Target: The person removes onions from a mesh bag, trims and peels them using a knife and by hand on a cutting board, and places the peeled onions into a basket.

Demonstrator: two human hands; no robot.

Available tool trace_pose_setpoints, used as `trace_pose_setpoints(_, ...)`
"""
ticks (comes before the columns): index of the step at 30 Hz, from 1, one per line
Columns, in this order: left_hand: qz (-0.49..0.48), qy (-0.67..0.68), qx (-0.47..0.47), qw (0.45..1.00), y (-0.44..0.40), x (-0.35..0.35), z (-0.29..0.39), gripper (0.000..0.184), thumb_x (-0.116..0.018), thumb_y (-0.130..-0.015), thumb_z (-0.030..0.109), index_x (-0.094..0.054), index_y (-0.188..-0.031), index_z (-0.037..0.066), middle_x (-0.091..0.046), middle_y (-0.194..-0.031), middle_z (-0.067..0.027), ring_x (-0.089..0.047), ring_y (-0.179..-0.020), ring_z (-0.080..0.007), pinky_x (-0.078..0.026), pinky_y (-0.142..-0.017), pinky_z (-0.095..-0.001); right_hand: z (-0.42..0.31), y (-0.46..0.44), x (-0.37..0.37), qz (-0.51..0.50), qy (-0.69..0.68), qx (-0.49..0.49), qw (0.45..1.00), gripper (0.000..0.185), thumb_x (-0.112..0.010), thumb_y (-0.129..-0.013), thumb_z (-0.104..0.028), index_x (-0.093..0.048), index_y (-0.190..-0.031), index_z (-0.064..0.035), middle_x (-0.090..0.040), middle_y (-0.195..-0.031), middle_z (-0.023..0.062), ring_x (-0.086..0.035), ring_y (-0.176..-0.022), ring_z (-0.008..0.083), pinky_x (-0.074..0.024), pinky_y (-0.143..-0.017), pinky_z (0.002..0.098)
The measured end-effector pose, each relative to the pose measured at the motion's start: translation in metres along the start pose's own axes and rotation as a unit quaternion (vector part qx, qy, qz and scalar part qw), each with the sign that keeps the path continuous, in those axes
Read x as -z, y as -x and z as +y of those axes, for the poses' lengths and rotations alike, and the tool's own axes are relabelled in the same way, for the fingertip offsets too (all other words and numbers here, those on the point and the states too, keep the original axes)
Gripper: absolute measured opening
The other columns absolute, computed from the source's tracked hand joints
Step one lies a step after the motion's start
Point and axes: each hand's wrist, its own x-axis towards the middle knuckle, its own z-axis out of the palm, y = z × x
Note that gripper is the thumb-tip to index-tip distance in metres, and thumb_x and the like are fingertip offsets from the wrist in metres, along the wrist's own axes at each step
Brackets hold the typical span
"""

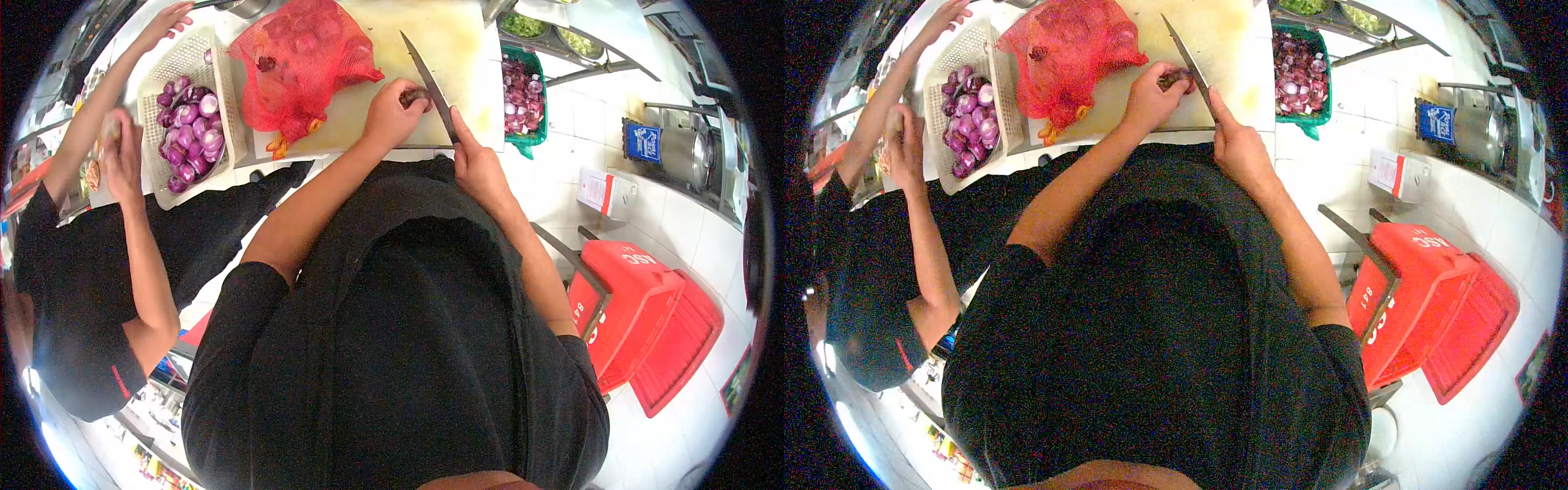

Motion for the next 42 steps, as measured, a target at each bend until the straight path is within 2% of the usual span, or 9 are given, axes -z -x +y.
trace_pose_setpoints(5, 0.002, 0.009, 0.03, 1.0, 0.003, 0.004, 0.017, 0.016, -0.07, -0.082, 0.007, -0.064, -0.095, 0.0, -0.071, -0.089, -0.0135, -0.071, -0.081, -0.022, -0.056, -0.073, -0.0335, -0.014, -0.008, 0.009, -0.02, 0.036, -0.024, 0.999, 0.064, -0.047, -0.093, -0.01, -0.031, -0.153, -0.0261, -0.063, -0.077, 0.0329, -0.064, -0.072, 0.049, -0.0493, -0.07, 0.0597)
trace_pose_setpoints(11, 0.015, -0.015, -0.015, 1.0, 0.002, 0.001, 0.004, 0.017, -0.072, -0.082, 0.009, -0.064, -0.095, 0.001, -0.069, -0.092, -0.0143, -0.07, -0.08, -0.0213, -0.055, -0.073, -0.0338, -0.009, -0.011, 0.005, 0.005, 0.046, 0.01, 0.999, 0.062, -0.05, -0.093, -0.006, -0.036, -0.151, -0.0203, -0.061, -0.077, 0.0327, -0.061, -0.069, 0.0492, -0.0461, -0.065, 0.0559)
trace_pose_setpoints(20, 0.019, -0.088, -0.03, 0.996, 0.002, 0.002, 0.002, 0.027, -0.073, -0.083, 0.016, -0.064, -0.104, 0.002, -0.068, -0.094, -0.0138, -0.068, -0.087, -0.0248, -0.054, -0.077, -0.0351, 0.032, -0.036, -0.029, 0.0, 0.037, 0.005, 0.999, 0.07, -0.049, -0.091, -0.009, -0.026, -0.155, -0.0269, -0.065, -0.084, 0.0329, -0.065, -0.074, 0.0492, -0.0508, -0.072, 0.058)
trace_pose_setpoints(24, -0.005, 0.03, 0.036, 0.999, 0.003, 0.01, -0.014, 0.033, -0.07, -0.082, 0.012, -0.063, -0.113, 0.003, -0.067, -0.1, -0.0164, -0.067, -0.09, -0.0301, -0.054, -0.082, -0.0381, 0.035, -0.034, -0.025, 0.02, 0.013, 0.017, 1.0, 0.069, -0.049, -0.091, -0.011, -0.027, -0.155, -0.0264, -0.065, -0.086, 0.0338, -0.065, -0.077, 0.0496, -0.051, -0.076, 0.0574)
trace_pose_setpoints(27, 0.037, -0.113, -0.116, 0.986, 0.008, 0.013, -0.012, 0.031, -0.066, -0.086, 0.013, -0.063, -0.115, 0.005, -0.064, -0.111, -0.0174, -0.065, -0.098, -0.0319, -0.052, -0.086, -0.0386, 0.032, -0.028, -0.019, 0.015, 0.008, 0.008, 1.0, 0.068, -0.049, -0.092, -0.011, -0.028, -0.155, -0.0257, -0.065, -0.086, 0.0337, -0.065, -0.078, 0.0499, -0.0512, -0.076, 0.0572)
trace_pose_setpoints(30, 0.005, -0.175, -0.185, 0.967, 0.008, 0.021, 0.001, 0.032, -0.061, -0.09, 0.014, -0.062, -0.121, 0.008, -0.06, -0.119, -0.0171, -0.062, -0.106, -0.0342, -0.051, -0.09, -0.0393, 0.041, -0.029, -0.009, 0.027, 0.039, -0.027, 0.998, 0.068, -0.049, -0.091, -0.011, -0.029, -0.154, -0.0251, -0.064, -0.084, 0.034, -0.065, -0.077, 0.0499, -0.0512, -0.075, 0.0573)
trace_pose_setpoints(33, -0.037, -0.21, -0.155, 0.965, 0.01, 0.022, 0.0, 0.036, -0.059, -0.092, 0.015, -0.061, -0.127, 0.012, -0.059, -0.12, -0.0156, -0.06, -0.109, -0.0348, -0.051, -0.091, -0.0397, 0.044, -0.027, 0.01, 0.088, 0.074, -0.062, 0.991, 0.066, -0.048, -0.09, -0.011, -0.032, -0.153, -0.0237, -0.063, -0.079, 0.0349, -0.065, -0.075, 0.0496, -0.0509, -0.074, 0.0577)
trace_pose_setpoints(39, -0.034, -0.198, -0.166, 0.966, 0.018, 0.023, 0.008, 0.036, -0.066, -0.088, 0.018, -0.064, -0.123, 0.013, -0.058, -0.121, -0.0163, -0.061, -0.107, -0.035, -0.051, -0.09, -0.0421, 0.037, -0.013, 0.01, 0.011, 0.018, -0.006, 1.0, 0.065, -0.049, -0.092, -0.01, -0.032, -0.153, -0.0263, -0.064, -0.081, 0.0334, -0.064, -0.075, 0.0508, -0.05, -0.074, 0.0577)
trace_pose_setpoints(42, -0.006, -0.214, -0.135, 0.967, 0.011, 0.025, 0.007, 0.035, -0.07, -0.084, 0.022, -0.065, -0.117, 0.009, -0.061, -0.114, -0.0174, -0.063, -0.104, -0.0349, -0.051, -0.088, -0.0416, 0.035, -0.01, 0.004, 0.0, -0.014, -0.007, 1.0, 0.063, -0.049, -0.094, -0.012, -0.032, -0.153, -0.027, -0.064, -0.085, 0.0341, -0.064, -0.079, 0.0509, -0.05, -0.077, 0.057)
